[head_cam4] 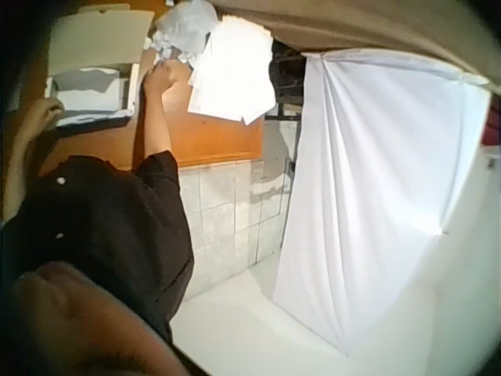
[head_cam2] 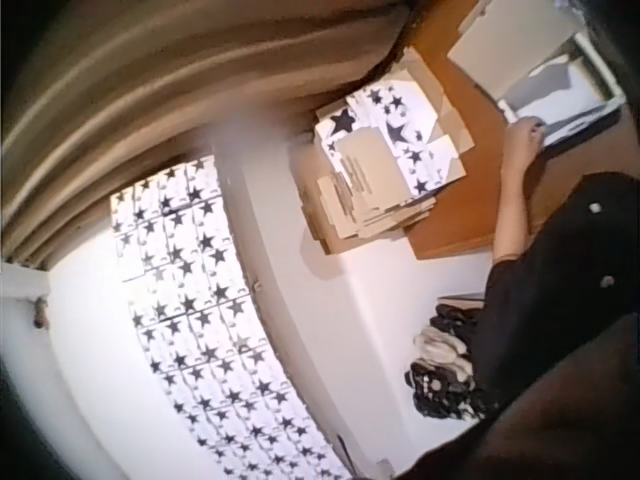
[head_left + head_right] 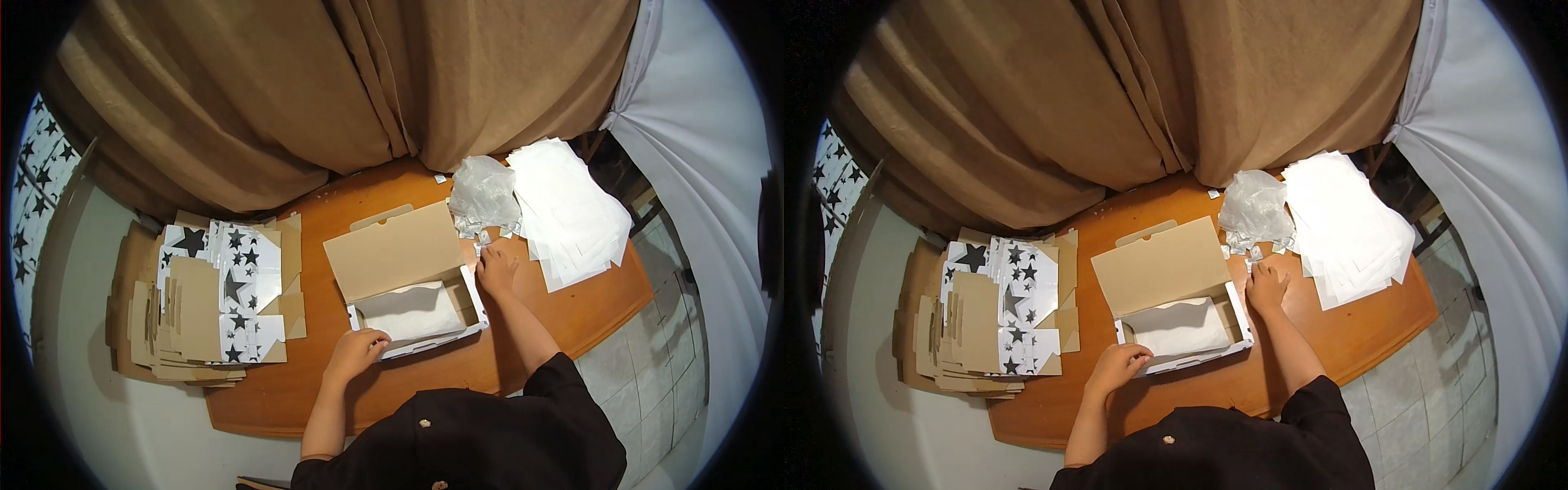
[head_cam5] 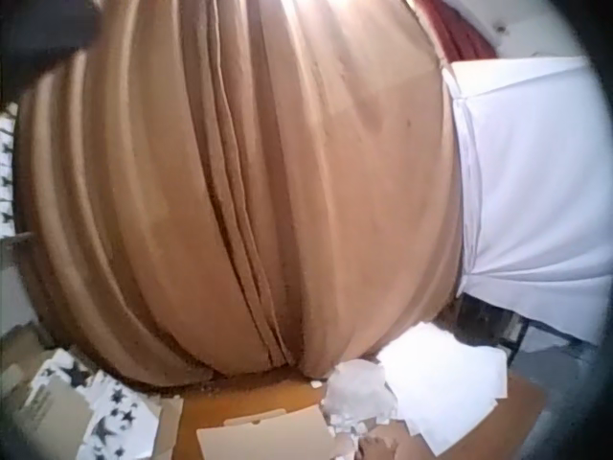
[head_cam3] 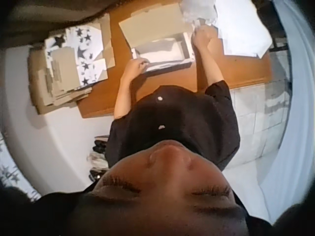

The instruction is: Assembling cardboard shoe boxes by folding them, inserting lining paper and silica gel, and stacking them on a shelf.

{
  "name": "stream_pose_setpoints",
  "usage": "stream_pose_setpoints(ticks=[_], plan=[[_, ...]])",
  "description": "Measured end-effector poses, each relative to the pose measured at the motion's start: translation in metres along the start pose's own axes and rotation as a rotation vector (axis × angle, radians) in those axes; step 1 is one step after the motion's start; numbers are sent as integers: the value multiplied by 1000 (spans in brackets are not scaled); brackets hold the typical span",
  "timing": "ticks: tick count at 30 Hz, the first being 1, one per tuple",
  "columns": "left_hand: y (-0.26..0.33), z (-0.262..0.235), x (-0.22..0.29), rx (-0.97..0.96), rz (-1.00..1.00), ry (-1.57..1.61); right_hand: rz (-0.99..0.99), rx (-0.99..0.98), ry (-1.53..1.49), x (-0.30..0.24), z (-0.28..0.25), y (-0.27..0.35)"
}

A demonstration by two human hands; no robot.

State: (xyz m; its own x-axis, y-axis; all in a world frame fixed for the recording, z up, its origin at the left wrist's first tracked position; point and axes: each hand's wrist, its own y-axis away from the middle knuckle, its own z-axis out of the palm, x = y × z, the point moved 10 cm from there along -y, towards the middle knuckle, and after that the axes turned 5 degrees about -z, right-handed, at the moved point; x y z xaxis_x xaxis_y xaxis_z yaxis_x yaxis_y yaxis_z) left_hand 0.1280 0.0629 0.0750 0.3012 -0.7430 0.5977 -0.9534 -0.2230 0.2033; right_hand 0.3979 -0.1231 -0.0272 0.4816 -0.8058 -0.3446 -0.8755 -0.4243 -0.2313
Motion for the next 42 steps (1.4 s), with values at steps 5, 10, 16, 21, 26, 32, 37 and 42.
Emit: stream_pose_setpoints(ticks=[5, 10, 16, 21, 26, 32, 37, 42], plan=[[-5, -8, -1, 151, -39, -41, -94, 51, 27, -1, -1, 7], [-5, -4, 8, 176, -66, -54, -155, 58, 50, 3, -8, 12], [-3, -4, 14, 263, 2, -170, 20, -55, -51, 22, -7, 19], [9, -1, 14, 298, 2, -173, 6, -199, 4, 27, -4, 30], [10, 6, 5, 249, -72, -135, -50, -157, -65, 30, -11, 50], [-2, 7, -3, 166, -107, -47, 345, -25, -722, 57, -27, 67], [-4, 19, 11, 61, 25, -13, 71, -45, -1028, -15, -67, 55], [-10, 60, 3, -419, -2, 139, -98, -494, -855, -104, -92, 56]])
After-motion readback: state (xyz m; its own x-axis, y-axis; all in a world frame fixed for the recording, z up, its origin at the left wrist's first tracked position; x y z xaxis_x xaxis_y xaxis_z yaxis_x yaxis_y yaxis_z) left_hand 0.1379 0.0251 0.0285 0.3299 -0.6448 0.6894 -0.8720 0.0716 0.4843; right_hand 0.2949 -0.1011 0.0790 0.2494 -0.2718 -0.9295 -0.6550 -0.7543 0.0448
